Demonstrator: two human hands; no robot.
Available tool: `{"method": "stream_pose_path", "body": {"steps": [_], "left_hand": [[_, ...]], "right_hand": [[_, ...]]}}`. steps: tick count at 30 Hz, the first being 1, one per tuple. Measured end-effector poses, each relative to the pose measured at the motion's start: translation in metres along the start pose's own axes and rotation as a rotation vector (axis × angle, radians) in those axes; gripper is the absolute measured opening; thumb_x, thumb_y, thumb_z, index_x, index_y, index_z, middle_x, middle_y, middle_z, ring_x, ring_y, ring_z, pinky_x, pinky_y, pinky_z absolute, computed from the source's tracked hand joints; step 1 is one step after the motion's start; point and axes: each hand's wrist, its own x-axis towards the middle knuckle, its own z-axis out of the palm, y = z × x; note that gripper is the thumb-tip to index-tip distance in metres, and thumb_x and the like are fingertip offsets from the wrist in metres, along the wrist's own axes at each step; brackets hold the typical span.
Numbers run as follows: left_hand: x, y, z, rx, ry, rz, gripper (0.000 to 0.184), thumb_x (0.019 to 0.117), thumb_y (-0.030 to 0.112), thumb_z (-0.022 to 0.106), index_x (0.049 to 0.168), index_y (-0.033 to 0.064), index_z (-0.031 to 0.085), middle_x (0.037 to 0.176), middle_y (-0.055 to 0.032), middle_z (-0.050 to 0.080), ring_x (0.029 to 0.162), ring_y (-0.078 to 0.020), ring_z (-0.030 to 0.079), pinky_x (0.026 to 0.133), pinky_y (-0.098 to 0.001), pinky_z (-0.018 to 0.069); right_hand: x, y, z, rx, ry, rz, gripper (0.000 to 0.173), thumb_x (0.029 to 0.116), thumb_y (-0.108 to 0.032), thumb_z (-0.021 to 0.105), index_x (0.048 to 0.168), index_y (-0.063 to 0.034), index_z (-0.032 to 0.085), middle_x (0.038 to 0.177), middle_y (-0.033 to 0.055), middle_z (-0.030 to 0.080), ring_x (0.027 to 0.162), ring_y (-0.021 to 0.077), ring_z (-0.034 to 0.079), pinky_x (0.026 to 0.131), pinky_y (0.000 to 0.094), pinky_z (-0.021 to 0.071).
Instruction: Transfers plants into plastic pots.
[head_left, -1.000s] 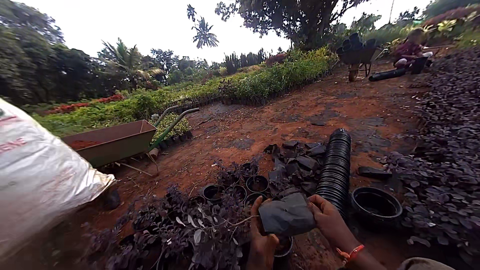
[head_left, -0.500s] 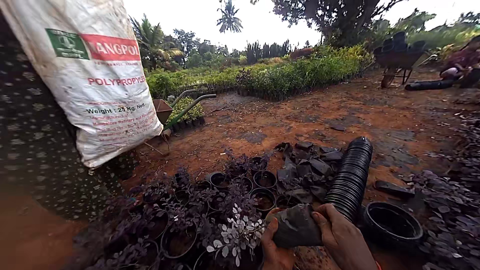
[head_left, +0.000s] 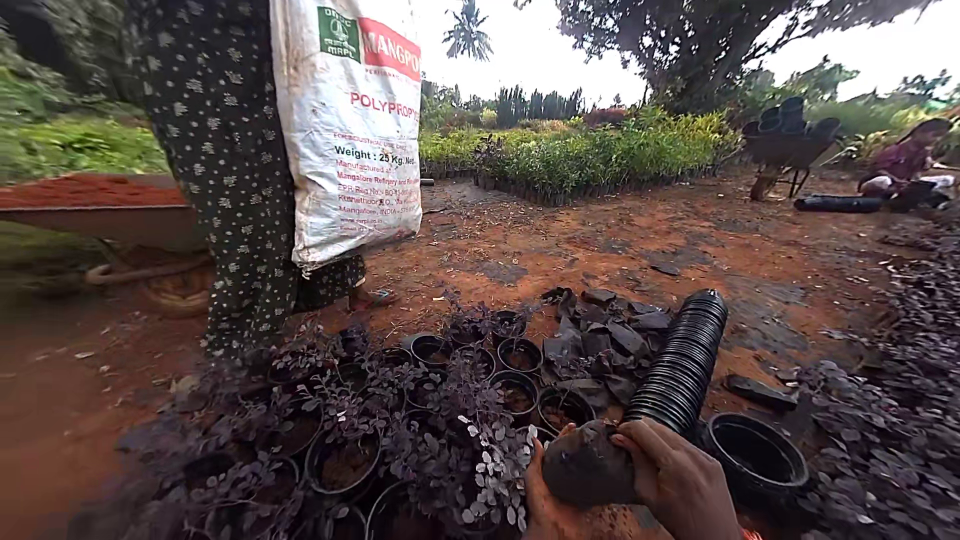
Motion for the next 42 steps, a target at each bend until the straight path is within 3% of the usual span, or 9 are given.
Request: {"method": "stream_pose_path", "body": {"steps": [6, 10, 13, 18, 23, 39, 42], "left_hand": [[-0.008, -0.003, 0.009, -0.061, 0.064, -0.011, 0.066, 0.1048, 0.057, 0.018, 0.119, 0.0104, 0.062, 0.103, -0.0123, 0.073, 0.095, -0.0274, 0.071, 0.078, -0.0467, 0.0597], [-0.003, 0.006, 0.005, -0.093, 0.068, -0.018, 0.062, 0.1069, 0.052, 0.020, 0.126, 0.0101, 0.062, 0.109, -0.0130, 0.072, 0.101, -0.0284, 0.070, 0.083, -0.0478, 0.0587], [-0.007, 0.005, 0.001, -0.103, 0.128, 0.014, 0.062, 0.1061, 0.053, 0.023, 0.122, 0.0086, 0.064, 0.107, -0.0142, 0.072, 0.100, -0.0293, 0.070, 0.083, -0.0488, 0.0586], [-0.009, 0.003, 0.003, -0.046, 0.191, 0.043, 0.078, 0.0989, 0.072, 0.024, 0.113, 0.0069, 0.064, 0.104, -0.0170, 0.072, 0.097, -0.0328, 0.070, 0.080, -0.0542, 0.0579], [-0.009, 0.002, 0.011, -0.093, 0.217, -0.008, 0.063, 0.0999, 0.062, 0.037, 0.114, 0.0057, 0.063, 0.104, -0.0177, 0.071, 0.096, -0.0339, 0.070, 0.080, -0.0550, 0.0575], [-0.009, -0.004, 0.010, -0.156, 0.175, -0.008, 0.057, 0.1009, 0.056, 0.037, 0.101, 0.0064, 0.065, 0.094, -0.0158, 0.073, 0.088, -0.0313, 0.072, 0.076, -0.0520, 0.0589], [-0.008, -0.004, 0.010, -0.181, 0.177, -0.020, 0.055, 0.1015, 0.055, 0.038, 0.104, 0.0064, 0.064, 0.096, -0.0160, 0.072, 0.090, -0.0317, 0.071, 0.077, -0.0530, 0.0585]], "right_hand": [[0.006, -0.006, -0.007, -0.003, -0.009, -0.051, 0.038, 0.1032, -0.031, 0.046, 0.085, -0.0102, 0.072, 0.076, 0.0062, 0.069, 0.067, 0.0223, 0.069, 0.053, 0.0398, 0.0538], [0.010, -0.011, -0.009, -0.018, -0.024, -0.035, 0.038, 0.1030, -0.031, 0.046, 0.085, -0.0090, 0.071, 0.077, 0.0069, 0.069, 0.067, 0.0228, 0.069, 0.053, 0.0414, 0.0537], [0.010, -0.003, 0.000, -0.069, -0.057, -0.031, 0.037, 0.1012, -0.030, 0.045, 0.084, -0.0092, 0.070, 0.076, 0.0068, 0.069, 0.063, 0.0254, 0.069, 0.048, 0.0438, 0.0511], [0.010, 0.005, 0.003, -0.108, -0.036, 0.001, 0.039, 0.1017, -0.032, 0.044, 0.083, -0.0090, 0.070, 0.075, 0.0071, 0.067, 0.063, 0.0262, 0.069, 0.047, 0.0446, 0.0502], [0.010, 0.001, -0.011, -0.161, 0.001, 0.001, 0.040, 0.1032, -0.031, 0.044, 0.082, -0.0089, 0.070, 0.075, 0.0081, 0.067, 0.064, 0.0261, 0.068, 0.048, 0.0424, 0.0488], [0.024, -0.003, -0.024, -0.184, -0.033, -0.009, 0.037, 0.1028, -0.030, 0.048, 0.086, -0.0086, 0.073, 0.077, 0.0098, 0.069, 0.068, 0.0270, 0.070, 0.052, 0.0436, 0.0507], [0.027, 0.001, -0.027, -0.198, -0.055, -0.023, 0.036, 0.1030, -0.029, 0.048, 0.087, -0.0087, 0.073, 0.078, 0.0097, 0.069, 0.068, 0.0273, 0.070, 0.052, 0.0439, 0.0512]]}}
